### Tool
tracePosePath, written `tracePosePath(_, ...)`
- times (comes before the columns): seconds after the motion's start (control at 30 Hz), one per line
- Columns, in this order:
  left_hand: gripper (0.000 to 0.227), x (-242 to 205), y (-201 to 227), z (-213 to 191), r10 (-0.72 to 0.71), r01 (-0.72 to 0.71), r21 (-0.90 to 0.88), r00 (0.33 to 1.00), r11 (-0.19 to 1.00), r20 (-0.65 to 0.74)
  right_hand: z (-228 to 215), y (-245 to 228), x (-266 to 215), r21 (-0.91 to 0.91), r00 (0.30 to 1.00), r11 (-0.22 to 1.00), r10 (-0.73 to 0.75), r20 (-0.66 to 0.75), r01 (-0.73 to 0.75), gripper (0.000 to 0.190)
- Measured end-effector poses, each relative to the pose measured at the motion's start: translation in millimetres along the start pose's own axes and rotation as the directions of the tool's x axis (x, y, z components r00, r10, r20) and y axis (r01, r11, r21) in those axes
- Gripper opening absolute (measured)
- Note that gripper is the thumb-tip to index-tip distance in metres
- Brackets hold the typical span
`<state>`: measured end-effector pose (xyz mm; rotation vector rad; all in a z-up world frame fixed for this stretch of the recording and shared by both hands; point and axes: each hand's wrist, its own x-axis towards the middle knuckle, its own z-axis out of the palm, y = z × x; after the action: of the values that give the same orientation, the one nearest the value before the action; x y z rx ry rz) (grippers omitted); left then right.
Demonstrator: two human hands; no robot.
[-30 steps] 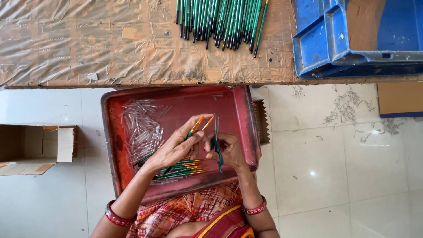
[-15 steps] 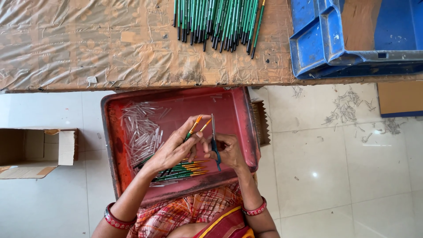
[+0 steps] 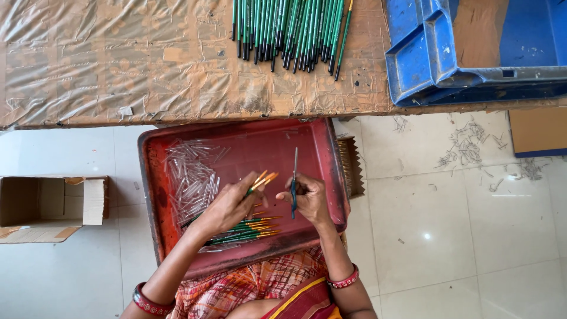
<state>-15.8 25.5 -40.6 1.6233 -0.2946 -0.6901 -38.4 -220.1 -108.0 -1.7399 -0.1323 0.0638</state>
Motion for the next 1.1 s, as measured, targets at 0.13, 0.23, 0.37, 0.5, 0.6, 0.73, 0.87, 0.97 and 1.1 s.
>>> tracePosePath(0.13,0.047,-6.9,-51.2,1.6,0.033,-0.029,0.653,0.999,0.757,0.006,-5.1,12.1,3.4,-0.043,0.994,0.997,-0.071,-0.083,0.067,0.038)
tracePosePath(0.23,0.049,-7.0,-35.6,-1.7,-0.002,0.004,0.798,1.000,0.603,-0.003,-2.4,2.0,3.0,-0.027,0.990,0.990,-0.136,-0.042,0.135,0.040)
tracePosePath(0.37,0.031,2.8,2.6,-7.3,0.001,0.051,0.624,0.997,0.780,-0.083,0.5,0.2,-0.7,-0.087,0.995,0.991,-0.097,0.020,0.098,0.047)
tracePosePath(0.5,0.025,8.8,36.1,-9.0,0.076,-0.039,0.352,0.993,0.935,-0.091,0.5,-5.5,-0.9,0.001,0.989,0.992,-0.127,0.071,0.127,0.055)
tracePosePath(0.6,0.025,11.4,48.6,-6.7,0.111,-0.094,0.196,0.991,0.976,-0.078,-0.9,4.3,-3.6,-0.160,0.996,0.987,0.004,0.084,0.009,0.058)
tracePosePath(0.73,0.027,13.5,32.6,-4.8,0.127,-0.109,0.171,0.987,0.979,-0.099,1.5,-14.3,2.2,-0.003,0.985,0.998,-0.054,0.164,0.055,0.058)
tracePosePath(0.87,0.028,9.2,64.3,-2.7,0.101,-0.086,0.133,0.989,0.987,-0.111,1.3,-10.4,0.3,-0.066,0.982,0.996,-0.044,0.183,0.057,0.055)
tracePosePath(0.97,0.040,7.8,74.6,-1.2,0.139,-0.125,0.115,0.982,0.985,-0.126,1.3,-4.9,-0.5,-0.063,0.981,0.998,0.005,0.194,0.008,0.057)
tracePosePath(1.1,0.040,7.4,71.2,-0.1,0.114,-0.096,0.138,0.985,0.986,-0.126,2.7,-7.2,-0.7,-0.002,0.981,1.000,0.014,0.195,-0.014,0.057)
